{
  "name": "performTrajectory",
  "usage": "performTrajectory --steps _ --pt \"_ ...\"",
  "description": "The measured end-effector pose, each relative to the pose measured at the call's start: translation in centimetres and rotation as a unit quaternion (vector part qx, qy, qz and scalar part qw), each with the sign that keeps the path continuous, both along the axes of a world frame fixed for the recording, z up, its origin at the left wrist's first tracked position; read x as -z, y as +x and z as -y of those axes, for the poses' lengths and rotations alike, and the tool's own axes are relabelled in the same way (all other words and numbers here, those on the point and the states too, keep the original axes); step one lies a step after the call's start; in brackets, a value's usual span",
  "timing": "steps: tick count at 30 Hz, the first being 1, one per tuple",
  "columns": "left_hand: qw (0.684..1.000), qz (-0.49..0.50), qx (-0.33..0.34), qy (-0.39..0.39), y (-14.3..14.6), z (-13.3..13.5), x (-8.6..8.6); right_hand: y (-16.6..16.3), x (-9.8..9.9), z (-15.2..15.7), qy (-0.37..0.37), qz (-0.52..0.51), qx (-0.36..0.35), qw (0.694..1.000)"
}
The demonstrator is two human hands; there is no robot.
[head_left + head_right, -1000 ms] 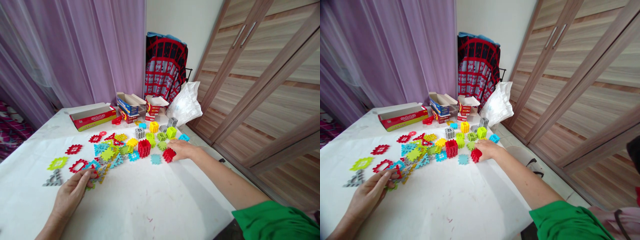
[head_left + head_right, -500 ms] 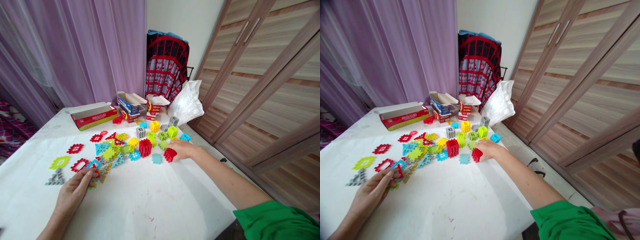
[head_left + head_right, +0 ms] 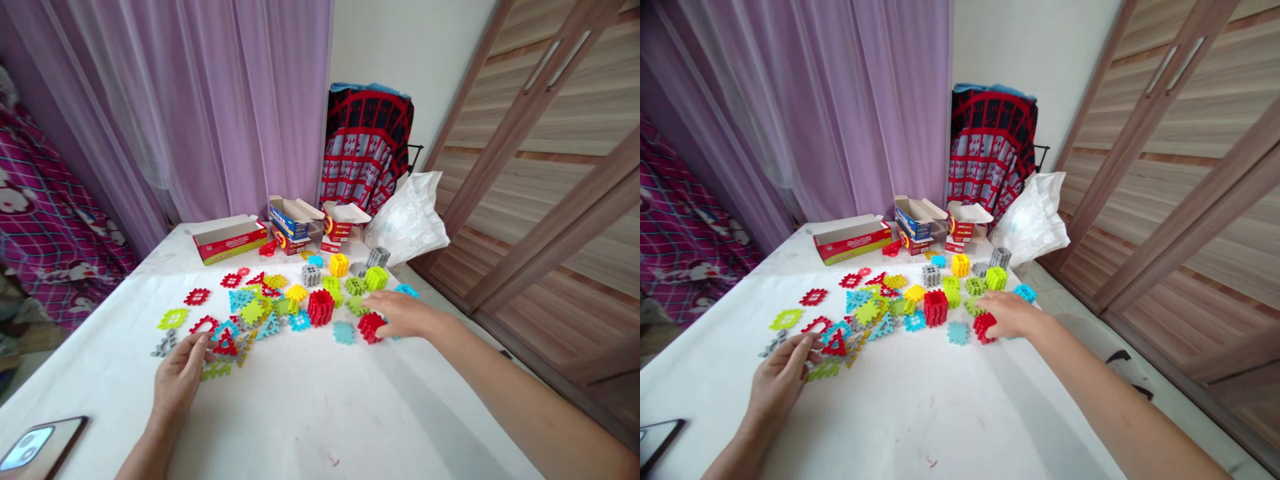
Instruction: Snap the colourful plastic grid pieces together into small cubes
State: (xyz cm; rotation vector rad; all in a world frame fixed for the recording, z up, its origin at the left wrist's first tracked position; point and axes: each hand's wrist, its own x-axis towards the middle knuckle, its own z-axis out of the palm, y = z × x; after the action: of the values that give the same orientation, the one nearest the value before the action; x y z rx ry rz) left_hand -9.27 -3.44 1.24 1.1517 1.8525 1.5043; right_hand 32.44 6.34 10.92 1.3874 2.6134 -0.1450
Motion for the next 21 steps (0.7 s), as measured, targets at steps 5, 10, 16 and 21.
performTrajectory --steps 5,10,16,21 --pt "0.995 0.024 -0.096 0.022 -2.0 -0.5 0.2 -4.2 -1.6 -0.1 0.068 -0.078 -0.079 0.992" --pt "0.985 0.027 -0.163 0.042 -3.5 -0.8 0.5 -12.9 -1.6 -0.7 0.103 -0.136 -0.140 0.975" --pt "0.974 -0.010 -0.217 0.057 -4.3 -1.2 1.2 -24.6 1.4 -3.7 0.076 -0.161 -0.120 0.977" --pt "0.977 0.020 -0.206 0.057 -4.3 -1.6 1.9 -31.6 4.2 -6.8 0.070 -0.118 -0.028 0.990"
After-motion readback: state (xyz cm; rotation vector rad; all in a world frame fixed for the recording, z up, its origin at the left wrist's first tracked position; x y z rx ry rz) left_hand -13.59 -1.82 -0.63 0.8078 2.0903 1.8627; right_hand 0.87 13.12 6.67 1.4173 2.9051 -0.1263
